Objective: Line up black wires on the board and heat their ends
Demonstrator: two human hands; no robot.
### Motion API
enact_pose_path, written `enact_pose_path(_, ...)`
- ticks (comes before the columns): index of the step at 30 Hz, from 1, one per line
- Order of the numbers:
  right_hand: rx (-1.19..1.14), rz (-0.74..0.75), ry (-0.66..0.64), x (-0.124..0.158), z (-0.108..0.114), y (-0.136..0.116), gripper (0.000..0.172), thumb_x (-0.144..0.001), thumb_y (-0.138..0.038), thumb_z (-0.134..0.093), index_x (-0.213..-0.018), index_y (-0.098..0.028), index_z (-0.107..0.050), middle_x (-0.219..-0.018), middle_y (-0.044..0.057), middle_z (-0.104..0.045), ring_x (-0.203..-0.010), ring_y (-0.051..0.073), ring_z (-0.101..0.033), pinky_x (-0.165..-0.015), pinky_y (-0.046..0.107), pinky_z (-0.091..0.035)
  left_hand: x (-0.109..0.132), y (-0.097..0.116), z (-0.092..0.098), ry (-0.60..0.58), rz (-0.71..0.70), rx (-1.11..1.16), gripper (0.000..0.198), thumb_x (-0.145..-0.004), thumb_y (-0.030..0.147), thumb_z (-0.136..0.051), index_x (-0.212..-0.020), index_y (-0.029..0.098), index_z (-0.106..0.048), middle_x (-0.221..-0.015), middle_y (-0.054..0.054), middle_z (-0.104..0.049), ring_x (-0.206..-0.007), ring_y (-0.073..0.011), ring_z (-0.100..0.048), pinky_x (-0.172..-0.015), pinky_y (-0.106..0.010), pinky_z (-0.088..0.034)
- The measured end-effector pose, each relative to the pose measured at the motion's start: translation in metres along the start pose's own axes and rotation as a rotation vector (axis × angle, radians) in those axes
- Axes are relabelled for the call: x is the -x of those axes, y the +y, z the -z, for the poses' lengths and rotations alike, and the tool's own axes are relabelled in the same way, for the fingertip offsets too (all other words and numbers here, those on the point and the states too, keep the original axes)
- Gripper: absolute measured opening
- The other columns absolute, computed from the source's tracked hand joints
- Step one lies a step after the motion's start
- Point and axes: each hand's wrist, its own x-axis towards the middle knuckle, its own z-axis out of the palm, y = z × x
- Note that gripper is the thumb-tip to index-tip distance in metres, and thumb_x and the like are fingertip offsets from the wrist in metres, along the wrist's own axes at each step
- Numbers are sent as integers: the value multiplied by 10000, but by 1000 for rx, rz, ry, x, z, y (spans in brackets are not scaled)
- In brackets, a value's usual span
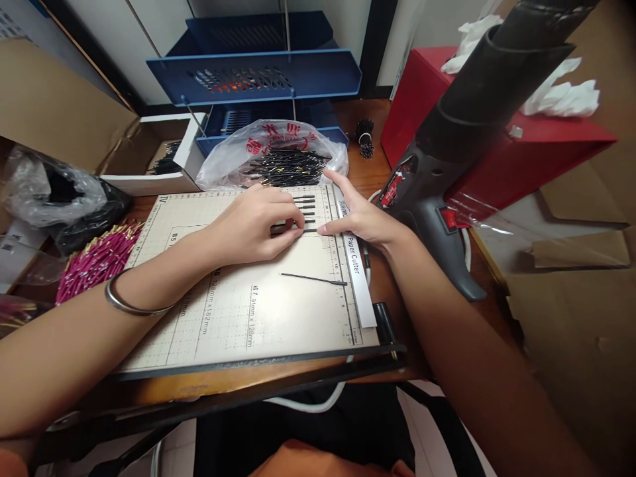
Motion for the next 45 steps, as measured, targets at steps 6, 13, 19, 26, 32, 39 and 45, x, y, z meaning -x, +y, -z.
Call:
enact_pose_path(6, -1, 18, -16, -1, 1, 2, 1314, -606, -345, -936, -1716, -327, -233, -1806, 25, -228, -1681, 368, -221, -1417, 553, -145, 1, -1, 0, -14, 11, -11, 208, -960, 307, -591, -916, 209, -769, -885, -61, -766, -791, -208, -643, -796, -367, -453)
enact_pose_path(13, 20, 14, -6, -1, 1, 2, 1299, -607, -346, -929, -1711, -300, -245, -1807, 35, -223, -1682, 361, -220, -1420, 544, -131, 0, 0, 1, -18, 13, 8, 199, -961, 294, -595, -918, 205, -767, -888, -68, -762, -796, -213, -641, -792, -370, -444)
enact_pose_path(19, -12, 14, -3, -1, 0, 3, 1228, -645, -330, -863, -1708, -298, -249, -1807, 21, -223, -1682, 353, -225, -1421, 545, -138, 0, 0, 3, -26, 31, -21, 220, -965, 316, -584, -908, 211, -768, -881, -65, -770, -809, -214, -642, -806, -375, -439)
enact_pose_path(26, 8, 10, 15, -2, 0, 4, 1198, -641, -303, -829, -1699, -297, -267, -1801, 17, -244, -1678, 360, -229, -1419, 551, -126, 2, -1, 1, -13, 23, -40, 215, -967, 306, -584, -912, 210, -768, -885, -64, -769, -808, -217, -637, -797, -380, -422)
enact_pose_path(32, 22, 22, 5, -2, 1, 3, 1170, -645, -301, -824, -1688, -312, -295, -1800, 3, -251, -1692, 354, -189, -1423, 541, -86, 1, 0, 2, -20, 35, -51, 208, -969, 307, -589, -913, 210, -764, -882, -61, -771, -801, -214, -638, -785, -375, -407)
enact_pose_path(39, 52, 3, 22, -2, 1, 2, 1169, -652, -300, -819, -1691, -270, -285, -1804, 30, -239, -1682, 343, -225, -1423, 517, -128, 1, 1, 2, -8, 41, -69, 224, -980, 308, -577, -934, 209, -772, -880, -62, -762, -830, -218, -644, -791, -372, -396)
enact_pose_path(45, 50, 16, 24, -1, 1, 3, 1140, -657, -277, -816, -1677, -278, -308, -1798, 35, -258, -1679, 340, -231, -1420, 533, -117, 2, 0, 2, -14, 37, -65, 230, -987, 316, -579, -945, 205, -777, -883, -60, -759, -826, -218, -637, -801, -370, -390)
